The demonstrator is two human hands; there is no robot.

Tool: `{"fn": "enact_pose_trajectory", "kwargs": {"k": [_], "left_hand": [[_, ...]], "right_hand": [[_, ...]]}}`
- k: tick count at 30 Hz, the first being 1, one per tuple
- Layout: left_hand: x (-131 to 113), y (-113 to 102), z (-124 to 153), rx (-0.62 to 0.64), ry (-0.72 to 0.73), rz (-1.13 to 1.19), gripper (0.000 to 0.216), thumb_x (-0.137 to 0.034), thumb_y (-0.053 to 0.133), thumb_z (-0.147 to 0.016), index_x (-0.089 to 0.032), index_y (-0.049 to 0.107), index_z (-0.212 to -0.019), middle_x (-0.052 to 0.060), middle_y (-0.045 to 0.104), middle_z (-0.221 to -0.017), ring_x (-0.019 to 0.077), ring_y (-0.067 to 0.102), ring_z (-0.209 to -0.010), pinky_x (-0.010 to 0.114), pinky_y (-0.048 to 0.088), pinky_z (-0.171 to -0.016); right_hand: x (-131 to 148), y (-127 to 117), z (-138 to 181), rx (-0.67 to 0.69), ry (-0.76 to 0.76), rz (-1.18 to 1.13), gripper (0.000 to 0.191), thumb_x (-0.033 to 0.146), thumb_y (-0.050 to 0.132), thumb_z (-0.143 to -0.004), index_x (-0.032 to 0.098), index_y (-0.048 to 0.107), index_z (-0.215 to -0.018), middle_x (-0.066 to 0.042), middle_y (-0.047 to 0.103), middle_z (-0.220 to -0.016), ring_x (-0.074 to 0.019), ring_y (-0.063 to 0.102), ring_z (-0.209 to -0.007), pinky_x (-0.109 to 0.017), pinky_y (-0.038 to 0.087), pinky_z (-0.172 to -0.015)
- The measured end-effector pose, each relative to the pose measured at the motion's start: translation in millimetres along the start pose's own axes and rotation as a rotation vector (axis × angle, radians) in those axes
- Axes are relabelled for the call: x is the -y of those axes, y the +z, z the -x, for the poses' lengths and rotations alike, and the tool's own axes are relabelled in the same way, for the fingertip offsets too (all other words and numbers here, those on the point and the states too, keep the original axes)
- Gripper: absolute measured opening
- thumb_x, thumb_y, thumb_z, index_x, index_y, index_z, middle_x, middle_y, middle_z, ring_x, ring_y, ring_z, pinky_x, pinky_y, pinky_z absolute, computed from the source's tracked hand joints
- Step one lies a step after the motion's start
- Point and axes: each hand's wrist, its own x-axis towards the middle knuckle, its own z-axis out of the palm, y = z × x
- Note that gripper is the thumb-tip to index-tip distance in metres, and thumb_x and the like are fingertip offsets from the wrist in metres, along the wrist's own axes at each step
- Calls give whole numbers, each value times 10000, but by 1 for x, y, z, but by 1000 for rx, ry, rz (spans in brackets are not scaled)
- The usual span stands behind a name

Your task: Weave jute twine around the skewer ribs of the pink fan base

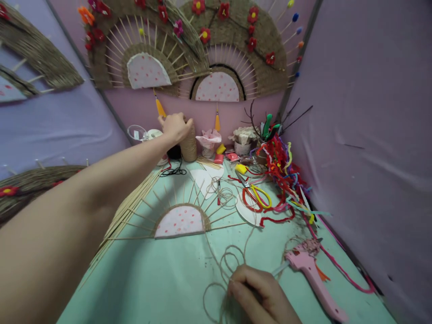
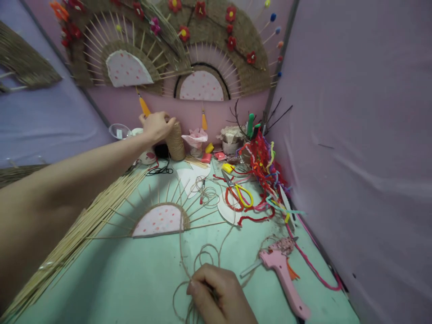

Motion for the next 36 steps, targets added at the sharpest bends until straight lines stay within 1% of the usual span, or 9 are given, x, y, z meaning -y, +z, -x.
{"fn": "enact_pose_trajectory", "kwargs": {"k": [4,6,9,13,16,21,27,32,36], "left_hand": [[-8,-18,51,14,178,98,391,-365,433,-845,-197,625,-1141,99,651,-1184,285,526,-1133,479,220,-1019],[-9,-25,86,122,254,111,357,-337,461,-823,-214,645,-1103,76,673,-1144,274,556,-1097,467,270,-996],[-2,-35,145,387,368,122,379,-359,504,-792,-192,654,-1098,91,656,-1183,276,556,-1117,418,340,-970],[21,-41,226,787,368,339,346,-414,518,-803,-225,683,-1042,64,687,-1092,237,607,-1001,327,431,-866],[38,-42,278,857,142,605,317,-417,585,-776,-209,684,-993,58,700,-1028,227,618,-954,320,449,-854],[49,-52,345,676,-522,1114,294,-324,641,-770,-173,640,-1022,95,676,-1074,213,631,-962,312,487,-845],[43,-56,363,362,-1243,1824,228,-51,551,-779,-37,578,-1005,253,631,-1109,254,641,-1052,291,539,-870],[42,-53,348,270,-1362,1981,177,-20,492,-793,-86,578,-931,201,644,-1059,225,658,-1009,284,581,-789],[42,-61,353,424,-1316,1900,166,-84,523,-802,-112,609,-941,172,642,-1108,195,669,-943,258,568,-728]], "right_hand": [[4,-10,-2,-491,2,-585,267,407,582,-846,196,579,-682,47,385,-549,-84,330,-491,-191,298,-441],[6,-20,-6,-664,-26,-891,206,365,615,-819,199,565,-707,65,323,-550,-75,270,-469,-177,267,-398],[8,-35,-13,-683,-24,-1128,122,267,658,-764,191,562,-757,70,322,-591,-60,289,-480,-158,284,-395],[5,-43,-19,-620,-2,-1172,169,193,683,-693,177,578,-825,69,370,-629,-44,337,-494,-154,338,-425],[1,-44,-23,-604,-18,-1134,194,181,688,-670,165,578,-830,70,393,-632,-39,349,-496,-154,351,-437],[4,-47,-32,-626,-45,-1027,238,171,704,-606,177,564,-798,79,424,-590,-48,381,-494,-160,363,-449],[18,-30,-60,-514,60,-806,307,156,708,-547,194,589,-827,61,534,-639,-77,505,-578,-192,437,-535],[9,13,-102,-402,29,-632,244,178,724,-550,192,608,-765,31,608,-731,-116,577,-687,-235,468,-604],[10,19,-110,-466,-56,-677,142,183,668,-600,193,598,-724,31,612,-715,-100,560,-647,-225,449,-586]]}}
